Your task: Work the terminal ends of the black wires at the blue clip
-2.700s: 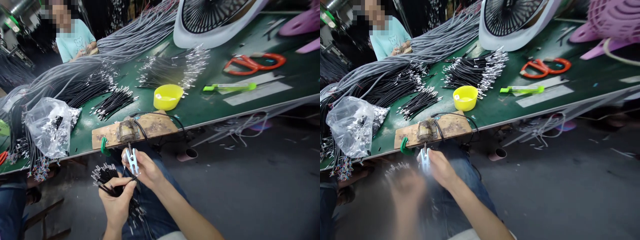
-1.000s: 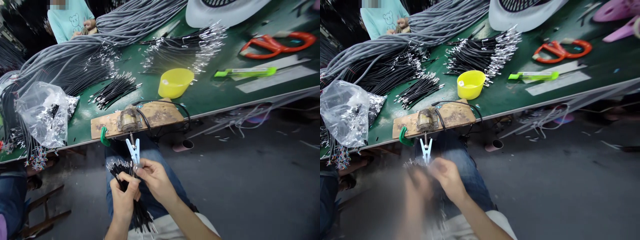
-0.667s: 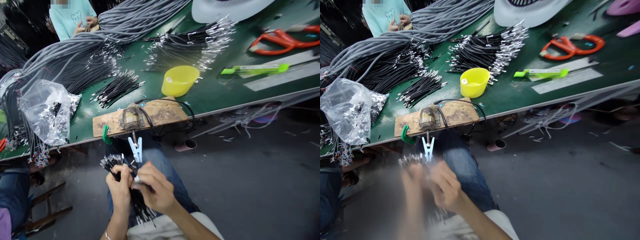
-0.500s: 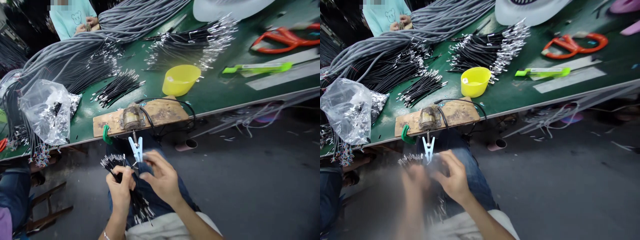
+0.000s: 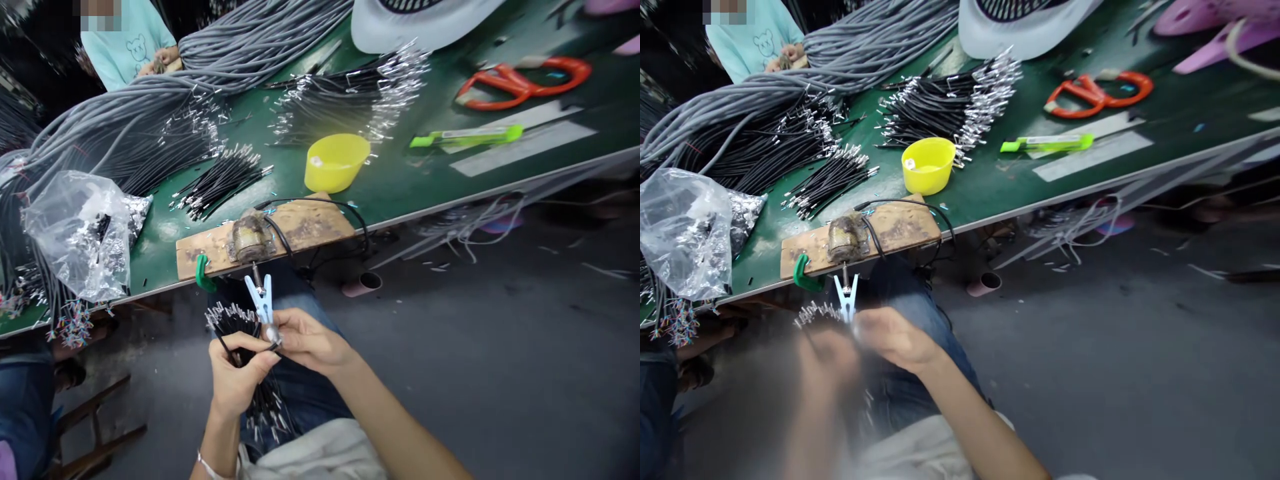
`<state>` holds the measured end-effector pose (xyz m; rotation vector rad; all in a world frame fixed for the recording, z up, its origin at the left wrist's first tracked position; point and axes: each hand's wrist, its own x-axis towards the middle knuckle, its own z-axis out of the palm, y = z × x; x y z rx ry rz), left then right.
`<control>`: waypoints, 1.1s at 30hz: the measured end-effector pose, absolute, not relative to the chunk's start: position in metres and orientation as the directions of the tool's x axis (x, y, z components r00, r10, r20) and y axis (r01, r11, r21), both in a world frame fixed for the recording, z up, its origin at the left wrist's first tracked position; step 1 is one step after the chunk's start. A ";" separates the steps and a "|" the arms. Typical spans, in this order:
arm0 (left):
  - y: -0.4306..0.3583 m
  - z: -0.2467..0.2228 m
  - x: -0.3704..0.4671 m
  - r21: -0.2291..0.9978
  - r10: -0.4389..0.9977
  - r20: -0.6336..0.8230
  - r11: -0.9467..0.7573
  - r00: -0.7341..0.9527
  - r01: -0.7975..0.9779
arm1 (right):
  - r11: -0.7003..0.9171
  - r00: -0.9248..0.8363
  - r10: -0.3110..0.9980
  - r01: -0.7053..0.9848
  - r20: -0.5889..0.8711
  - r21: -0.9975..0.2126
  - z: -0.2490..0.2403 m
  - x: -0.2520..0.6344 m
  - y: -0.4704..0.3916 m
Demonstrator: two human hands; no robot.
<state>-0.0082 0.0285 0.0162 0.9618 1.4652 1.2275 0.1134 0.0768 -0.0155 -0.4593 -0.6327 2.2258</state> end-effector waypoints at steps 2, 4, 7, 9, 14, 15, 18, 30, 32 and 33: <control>0.030 0.019 -0.007 0.986 0.958 -0.151 0.163 -0.243 0.029 | -0.594 -0.650 0.745 -0.545 -0.149 -0.592 -0.014 0.115 0.082; 0.030 0.021 -0.006 0.986 0.957 -0.131 0.152 -0.258 0.063 | -0.597 -0.656 0.737 -0.517 -0.165 -0.613 -0.012 0.115 0.088; 0.027 0.026 -0.006 0.986 0.950 -0.089 0.127 -0.300 0.109 | -0.543 -0.580 0.796 -0.558 -0.172 -0.627 -0.006 0.113 0.098; 0.024 0.030 -0.007 0.986 0.941 -0.052 0.102 -0.335 0.131 | -0.456 -0.487 0.860 -0.605 -0.150 -0.652 0.001 0.110 0.104; 0.024 0.035 -0.008 0.985 0.916 0.031 0.041 -0.401 0.170 | -0.388 -0.467 0.883 -0.666 -0.049 -0.637 0.012 0.094 0.108; 0.026 0.035 -0.007 0.984 0.911 0.044 0.032 -0.410 0.176 | -0.389 -0.453 0.890 -0.686 -0.057 -0.616 0.012 0.092 0.107; 0.033 0.034 -0.002 0.983 0.906 0.070 0.009 -0.417 0.184 | -0.397 -0.419 0.903 -0.721 -0.100 -0.568 0.011 0.086 0.106; 0.031 0.034 0.002 0.986 0.909 0.047 0.025 -0.414 0.166 | -0.542 -0.518 0.836 -0.721 -0.183 -0.432 -0.013 0.086 0.103; 0.027 0.032 0.000 0.987 0.906 0.027 0.041 -0.422 0.153 | -0.514 -0.485 0.853 -0.718 -0.192 -0.469 -0.023 0.090 0.100; 0.025 0.030 -0.001 0.988 0.903 0.017 0.051 -0.429 0.146 | -0.495 -0.452 0.866 -0.713 -0.214 -0.497 -0.030 0.092 0.096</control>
